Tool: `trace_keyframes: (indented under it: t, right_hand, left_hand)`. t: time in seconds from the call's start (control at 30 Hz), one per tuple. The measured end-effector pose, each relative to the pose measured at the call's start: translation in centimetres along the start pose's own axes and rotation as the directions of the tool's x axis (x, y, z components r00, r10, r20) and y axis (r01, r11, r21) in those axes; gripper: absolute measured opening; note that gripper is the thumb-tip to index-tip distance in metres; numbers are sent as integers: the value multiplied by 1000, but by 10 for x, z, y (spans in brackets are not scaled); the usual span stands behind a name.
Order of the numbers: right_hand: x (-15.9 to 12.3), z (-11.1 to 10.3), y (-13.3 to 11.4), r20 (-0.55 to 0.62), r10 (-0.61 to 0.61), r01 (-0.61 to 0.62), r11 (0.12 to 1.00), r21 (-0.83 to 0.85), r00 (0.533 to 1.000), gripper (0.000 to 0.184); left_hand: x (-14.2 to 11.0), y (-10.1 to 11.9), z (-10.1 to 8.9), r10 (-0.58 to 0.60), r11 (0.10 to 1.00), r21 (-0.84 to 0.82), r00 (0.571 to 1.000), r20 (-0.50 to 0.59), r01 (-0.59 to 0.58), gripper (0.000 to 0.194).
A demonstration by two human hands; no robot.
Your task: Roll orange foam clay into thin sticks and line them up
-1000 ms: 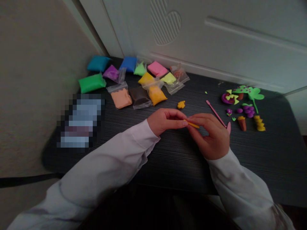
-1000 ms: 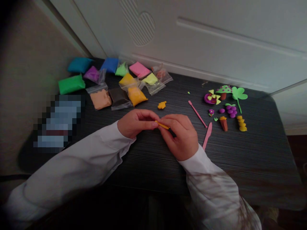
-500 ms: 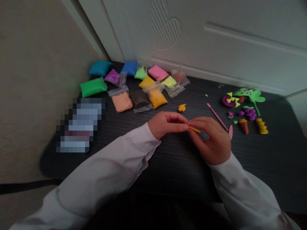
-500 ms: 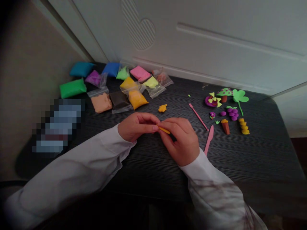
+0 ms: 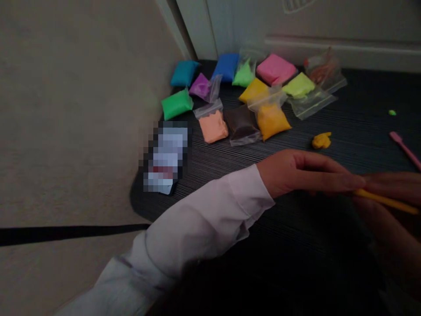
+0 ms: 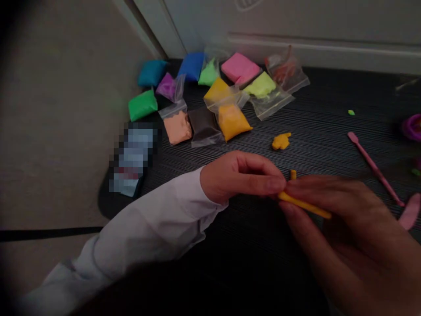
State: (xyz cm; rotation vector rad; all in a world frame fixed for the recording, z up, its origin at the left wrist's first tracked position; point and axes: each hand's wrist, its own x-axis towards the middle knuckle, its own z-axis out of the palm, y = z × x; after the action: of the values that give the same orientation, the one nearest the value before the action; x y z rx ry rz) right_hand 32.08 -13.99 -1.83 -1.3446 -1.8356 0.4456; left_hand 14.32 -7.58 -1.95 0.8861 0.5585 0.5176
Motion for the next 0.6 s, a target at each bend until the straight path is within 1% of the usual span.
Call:
trace_keyframes:
  t: [0.07, 0.1, 0.13, 0.17, 0.27, 0.37, 0.47, 0.6]
  right_hand:
    - [3, -3, 0, 63, -81, 82, 997, -11, 995, 26]
    - [5, -3, -3, 50, -96, 96, 995, -5, 994, 30]
    - [7, -3, -7, 86, -106, 107, 994, -7, 991, 31]
    - [8, -3, -12, 94, -89, 89, 996, -2, 992, 30]
    - [11, 2, -21, 62, -37, 37, 999, -11, 997, 27]
    - [10, 5, -22, 25, -22, 22, 1000, -12, 999, 31]
    - [10, 6, -20, 21, -62, 63, 997, -38, 998, 35]
    - [11, 7, -18, 24, -115, 116, 992, -46, 993, 34]
  left_hand:
    - [1, 1, -2, -5, 1000, -10, 1000, 24, 5, 11]
    - [1, 2, -3, -15, 1000, -15, 1000, 22, 15, 11]
    - [1, 2, -4, -25, 999, -18, 999, 44, 26, 11]
    - [2, 2, -5, -20, 999, -33, 999, 42, 21, 11]
    - [2, 2, -5, -6, 997, -79, 999, 40, 9, 7]
    - [2, 1, -4, -29, 995, -99, 999, 37, 33, 12]
    - [2, 1, -3, -33, 997, -64, 999, 2, 33, 12]
    - [3, 2, -3, -23, 999, -27, 1000, 3, 23, 11]
